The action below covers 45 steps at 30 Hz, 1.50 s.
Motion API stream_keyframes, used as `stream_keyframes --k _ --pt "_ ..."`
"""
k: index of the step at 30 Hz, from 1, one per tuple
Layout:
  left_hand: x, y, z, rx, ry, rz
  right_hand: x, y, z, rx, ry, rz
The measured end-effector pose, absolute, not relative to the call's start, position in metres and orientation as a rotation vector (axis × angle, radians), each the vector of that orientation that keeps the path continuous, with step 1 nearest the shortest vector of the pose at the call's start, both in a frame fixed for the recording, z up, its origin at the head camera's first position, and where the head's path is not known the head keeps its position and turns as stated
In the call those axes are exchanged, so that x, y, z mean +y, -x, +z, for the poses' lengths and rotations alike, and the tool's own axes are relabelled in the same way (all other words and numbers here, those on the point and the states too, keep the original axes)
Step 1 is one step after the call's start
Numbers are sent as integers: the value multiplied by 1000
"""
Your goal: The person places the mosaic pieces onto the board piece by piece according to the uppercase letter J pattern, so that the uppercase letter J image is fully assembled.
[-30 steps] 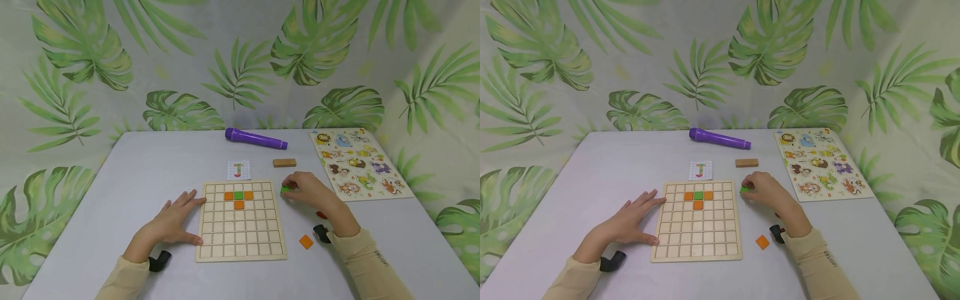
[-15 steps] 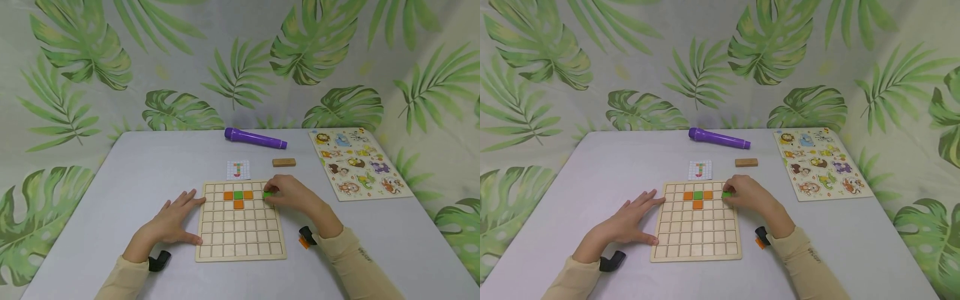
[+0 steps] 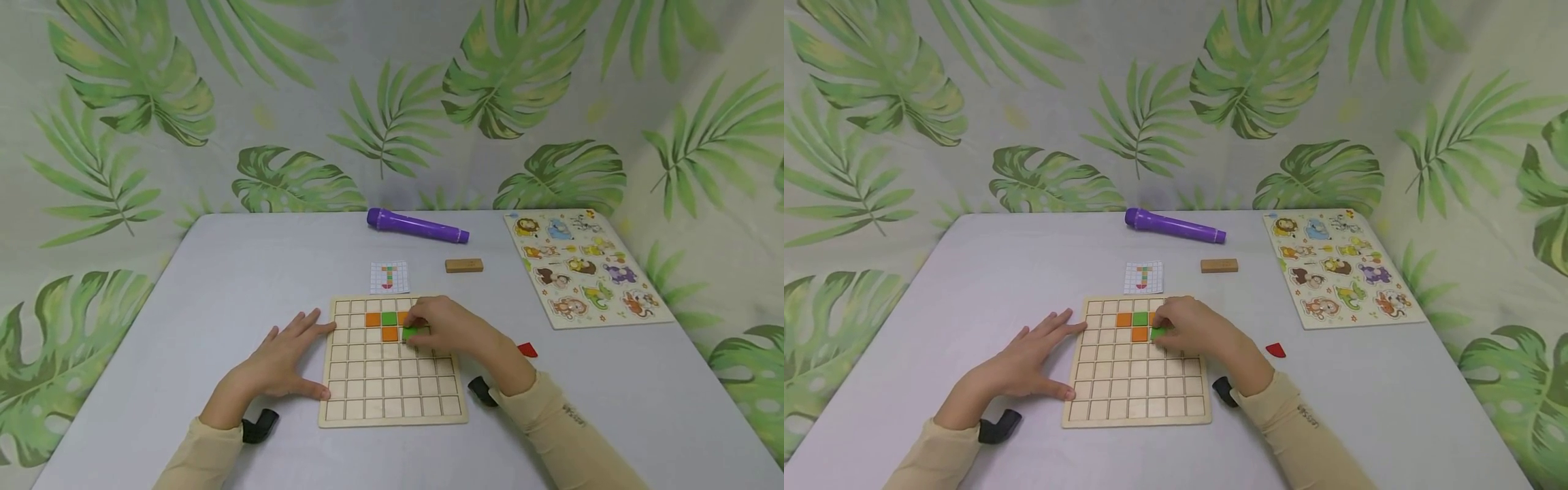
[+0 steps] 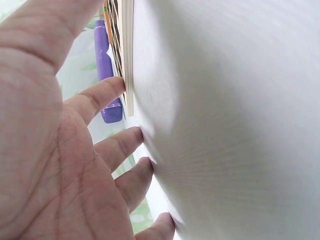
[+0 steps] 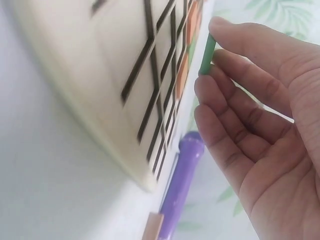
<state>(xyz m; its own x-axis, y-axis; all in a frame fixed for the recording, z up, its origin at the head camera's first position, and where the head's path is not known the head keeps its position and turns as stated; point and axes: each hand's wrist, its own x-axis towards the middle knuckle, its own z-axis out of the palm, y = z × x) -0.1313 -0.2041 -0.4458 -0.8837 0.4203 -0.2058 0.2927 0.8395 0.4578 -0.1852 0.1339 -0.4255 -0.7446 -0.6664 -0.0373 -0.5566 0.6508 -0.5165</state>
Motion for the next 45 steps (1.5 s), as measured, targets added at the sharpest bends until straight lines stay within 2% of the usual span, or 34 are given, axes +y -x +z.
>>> stream_keyframes --k 8,45 --pt "-204 131 -446 2716 -542 610 119 180 -426 2636 1092 -703" --pt "-203 130 -441 2705 -536 620 102 175 -429 2527 1131 -693"
